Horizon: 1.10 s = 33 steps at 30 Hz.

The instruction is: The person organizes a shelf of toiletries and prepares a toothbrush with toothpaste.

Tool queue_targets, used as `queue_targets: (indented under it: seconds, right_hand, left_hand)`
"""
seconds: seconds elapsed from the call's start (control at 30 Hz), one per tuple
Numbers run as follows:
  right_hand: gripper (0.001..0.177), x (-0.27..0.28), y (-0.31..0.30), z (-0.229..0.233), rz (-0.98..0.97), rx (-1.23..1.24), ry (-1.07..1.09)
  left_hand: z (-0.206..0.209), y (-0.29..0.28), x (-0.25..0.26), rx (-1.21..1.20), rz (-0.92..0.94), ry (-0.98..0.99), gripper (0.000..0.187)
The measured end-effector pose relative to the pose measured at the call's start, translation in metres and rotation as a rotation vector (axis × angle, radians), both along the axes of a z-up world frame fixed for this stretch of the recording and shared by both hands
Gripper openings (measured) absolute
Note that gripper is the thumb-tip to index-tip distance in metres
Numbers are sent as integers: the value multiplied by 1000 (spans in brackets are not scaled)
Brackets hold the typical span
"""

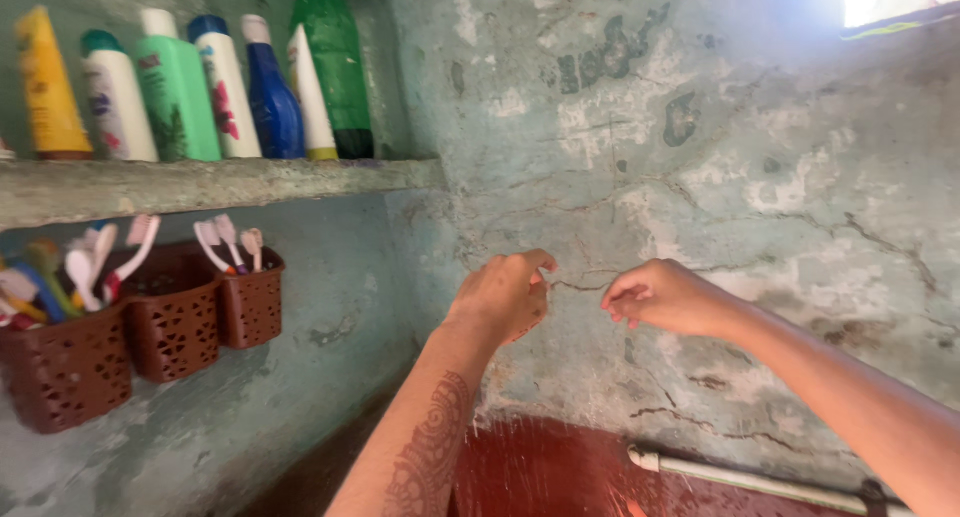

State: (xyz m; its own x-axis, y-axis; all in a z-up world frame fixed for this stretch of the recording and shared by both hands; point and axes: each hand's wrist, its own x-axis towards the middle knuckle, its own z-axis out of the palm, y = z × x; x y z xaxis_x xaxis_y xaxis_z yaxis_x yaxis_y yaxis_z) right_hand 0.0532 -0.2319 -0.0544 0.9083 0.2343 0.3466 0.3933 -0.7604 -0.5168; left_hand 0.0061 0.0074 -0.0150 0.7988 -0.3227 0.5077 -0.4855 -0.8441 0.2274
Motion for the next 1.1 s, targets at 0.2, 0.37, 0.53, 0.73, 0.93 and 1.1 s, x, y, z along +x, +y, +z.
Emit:
queue_targets:
  seconds: [0.2, 0.37, 0.53, 0.73, 0.93, 1.1]
  right_hand:
    - [27, 6, 14, -15, -2, -1, -51]
    - [28, -3, 10, -34, -50, -22, -86]
    - [29, -3, -12, -50, -67, -8, -57]
    - [29, 4, -29, -82, 77, 369, -167]
    - [31, 4, -28, -113, -53, 458, -149]
    - [28, 9, -53, -132, -6, 482, -97]
  left_hand:
    - [-17, 9, 18, -55, -109, -30, 38]
    - [-39, 5, 26, -74, -148, 49, 38]
    - [-59, -7, 32, -85, -176, 66, 41]
    - [-105, -39, 44, -431, -291, -28, 37]
    - [-157, -78, 50, -553, -236, 38, 37]
    - [-179, -101, 54, -599, -226, 52, 37]
